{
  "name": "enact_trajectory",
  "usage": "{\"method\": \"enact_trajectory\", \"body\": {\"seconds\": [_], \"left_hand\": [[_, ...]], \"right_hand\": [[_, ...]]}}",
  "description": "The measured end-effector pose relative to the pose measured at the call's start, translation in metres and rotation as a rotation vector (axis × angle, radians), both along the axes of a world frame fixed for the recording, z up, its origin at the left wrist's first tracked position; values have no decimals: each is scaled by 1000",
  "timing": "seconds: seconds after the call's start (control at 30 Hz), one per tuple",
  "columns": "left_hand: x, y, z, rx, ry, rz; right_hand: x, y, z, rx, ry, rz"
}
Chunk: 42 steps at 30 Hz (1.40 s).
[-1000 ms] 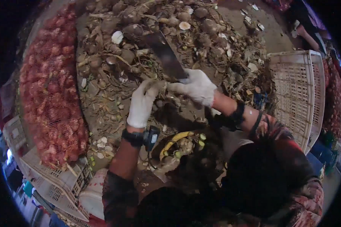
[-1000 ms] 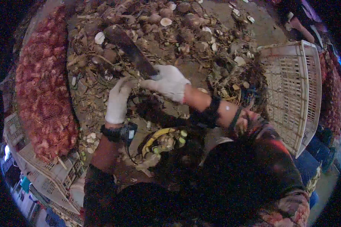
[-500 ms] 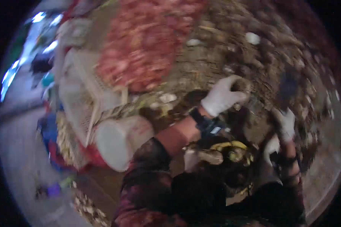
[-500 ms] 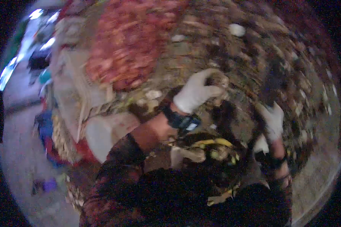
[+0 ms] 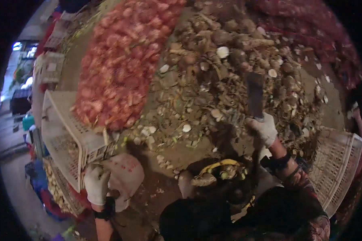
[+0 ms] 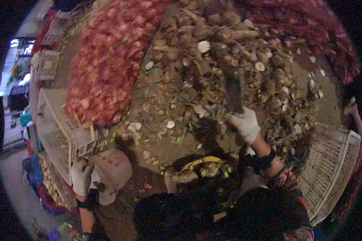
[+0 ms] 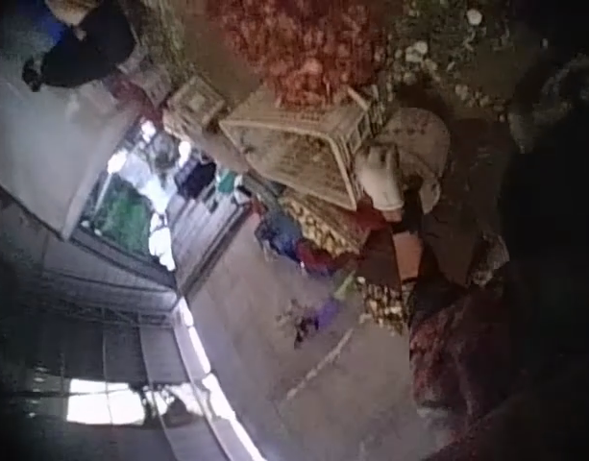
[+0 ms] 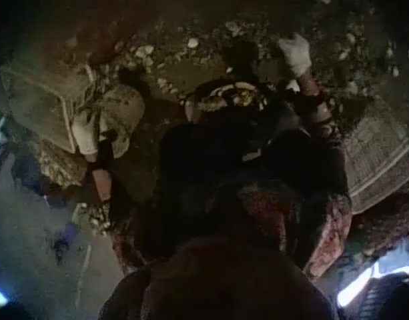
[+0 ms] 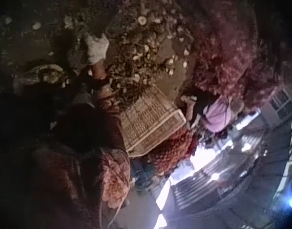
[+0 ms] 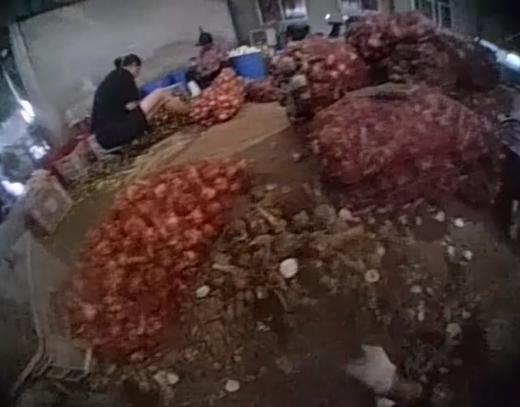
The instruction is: Trimming and peeling large tubers using a cleaver in a processing facility.
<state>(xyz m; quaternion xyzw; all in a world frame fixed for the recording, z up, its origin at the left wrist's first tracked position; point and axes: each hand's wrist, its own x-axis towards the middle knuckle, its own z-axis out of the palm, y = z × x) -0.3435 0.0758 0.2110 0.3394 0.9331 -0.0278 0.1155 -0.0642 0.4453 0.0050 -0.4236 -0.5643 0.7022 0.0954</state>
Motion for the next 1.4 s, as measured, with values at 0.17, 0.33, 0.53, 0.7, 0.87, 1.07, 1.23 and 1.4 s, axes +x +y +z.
{"method": "enact_trajectory", "body": {"seconds": [0.17,0.33,0.53,0.7,0.87,1.07,1.23,1.4], "left_hand": [[-20,171,-105,530,-295,-92],[-67,322,-218,477,-292,-55],[-27,354,-253,707,-600,159],[31,299,-243,1029,-1140,238],[95,268,-191,747,-1296,131],[106,237,-192,816,-1360,22],[108,230,-191,855,-1396,83],[118,215,-183,1132,-1746,553]], "right_hand": [[13,1,1,-75,-102,-37],[15,-2,10,-97,-23,-75],[19,7,6,-161,-154,-30],[9,20,16,208,-296,137],[-22,7,41,368,-346,336],[-17,-14,43,1016,-126,641],[-13,-21,47,1041,-174,683],[-11,-22,21,1133,-17,559]]}}
